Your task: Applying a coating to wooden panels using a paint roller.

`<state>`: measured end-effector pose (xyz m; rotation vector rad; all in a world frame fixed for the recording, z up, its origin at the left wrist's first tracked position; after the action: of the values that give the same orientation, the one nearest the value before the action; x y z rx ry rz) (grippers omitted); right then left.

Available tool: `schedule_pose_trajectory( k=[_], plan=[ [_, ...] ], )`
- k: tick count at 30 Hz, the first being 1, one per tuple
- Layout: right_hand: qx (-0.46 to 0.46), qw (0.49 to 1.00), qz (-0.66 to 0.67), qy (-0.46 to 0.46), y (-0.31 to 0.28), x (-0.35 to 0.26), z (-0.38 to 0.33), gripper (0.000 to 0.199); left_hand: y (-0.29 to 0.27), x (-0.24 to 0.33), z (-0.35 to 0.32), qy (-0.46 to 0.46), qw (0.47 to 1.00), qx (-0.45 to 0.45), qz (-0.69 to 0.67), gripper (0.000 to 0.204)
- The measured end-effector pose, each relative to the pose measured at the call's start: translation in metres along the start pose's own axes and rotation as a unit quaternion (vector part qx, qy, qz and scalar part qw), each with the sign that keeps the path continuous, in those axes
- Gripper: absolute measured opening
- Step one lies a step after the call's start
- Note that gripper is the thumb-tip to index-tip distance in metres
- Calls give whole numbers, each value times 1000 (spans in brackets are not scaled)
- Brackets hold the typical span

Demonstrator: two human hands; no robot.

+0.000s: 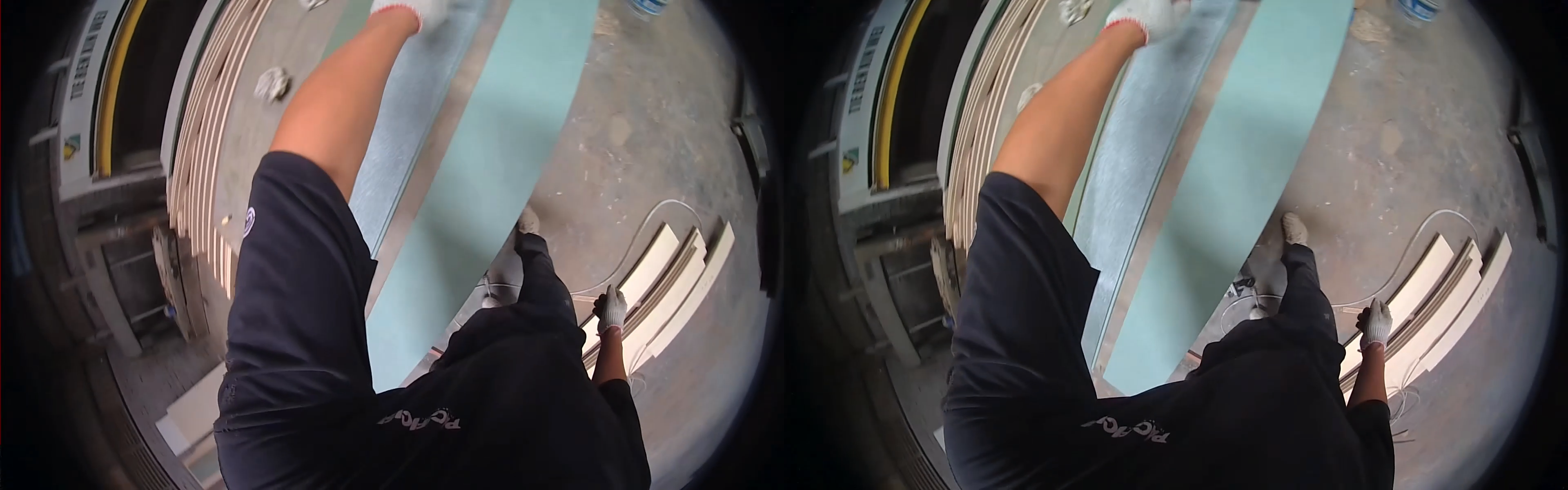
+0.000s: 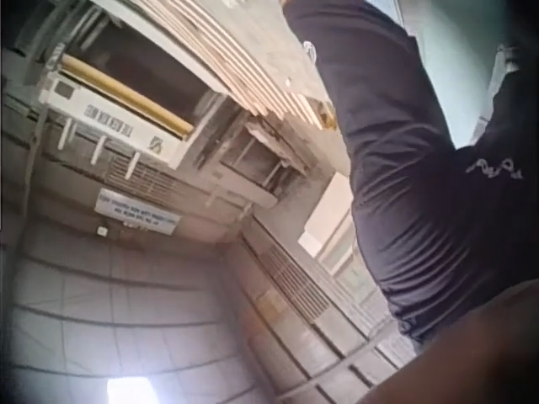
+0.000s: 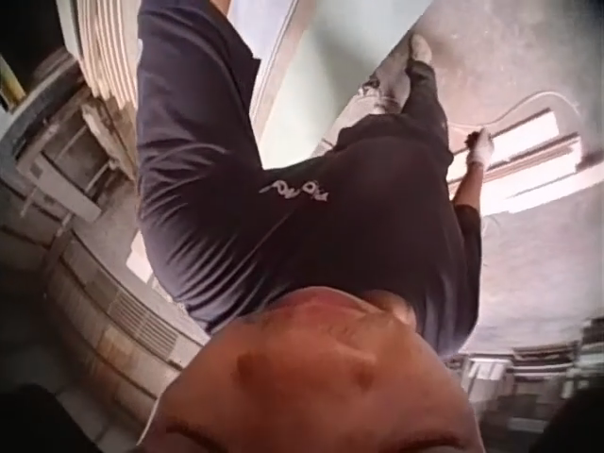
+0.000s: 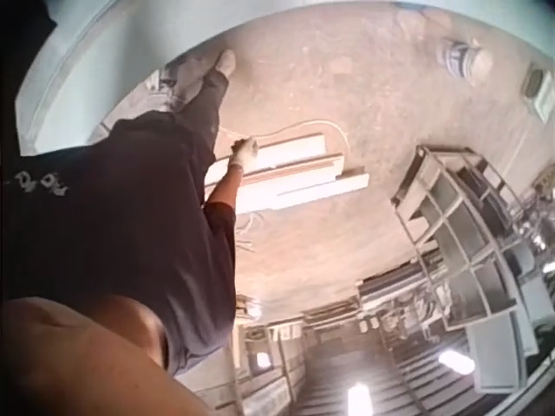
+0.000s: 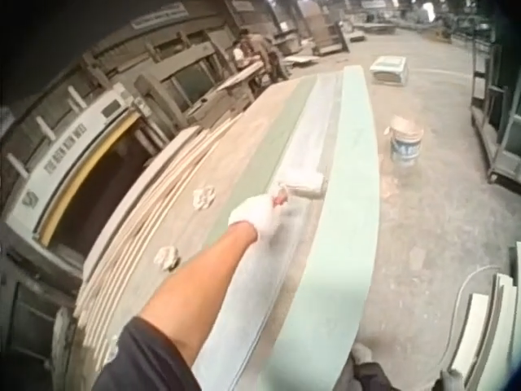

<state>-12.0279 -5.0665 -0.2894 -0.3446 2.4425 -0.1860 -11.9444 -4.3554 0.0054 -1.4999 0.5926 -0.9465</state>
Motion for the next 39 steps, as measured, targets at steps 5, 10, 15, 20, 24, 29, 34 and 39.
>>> schedule_pose_trajectory(
  k=[5, 10, 15, 20, 24, 29, 34, 39],
  plan=[
    [-54, 995, -82, -18, 52, 21, -13, 27, -9, -69, -256, -74, 979, -165, 97, 50],
    [-135, 982, -94, -96, 72, 61, -32, 28, -57, -135, -621, -172, 952, -197, 161, 56],
    [-173, 969, -155, -88, 71, 125, -72, 28, -153, -141, -904, -327, 843, -373, 207, 56],
    [-216, 970, -99, -48, 60, 176, -105, 29, -198, -150, -1028, -406, 810, -366, 212, 57],
    [-185, 977, -107, -2, 18, 209, -114, 24, -162, -161, -950, -350, 868, -287, 202, 58],
    [-140, 989, -55, 11, -17, 205, -128, 18, -96, -159, -748, -226, 934, -230, 156, 54],
    [-37, 999, -20, 18, -49, 203, -127, 22, -60, -100, -455, -146, 970, -167, 99, 46],
    [-14, 1000, -17, 17, -30, 187, -128, 22, -41, -57, -288, -117, 988, -82, 62, 43]
  ],
)
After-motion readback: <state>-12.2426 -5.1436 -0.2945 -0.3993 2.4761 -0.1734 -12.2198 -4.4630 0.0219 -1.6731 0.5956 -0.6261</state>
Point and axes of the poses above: each hand's wrist, its own z-axis towards the middle knuckle, its own y-axis out of the palm, x = y × z, the point moved 3 cm from there along z, towards the middle knuckle, and after that the axes turned 4 degrees about -y, right-handed, at the moved point
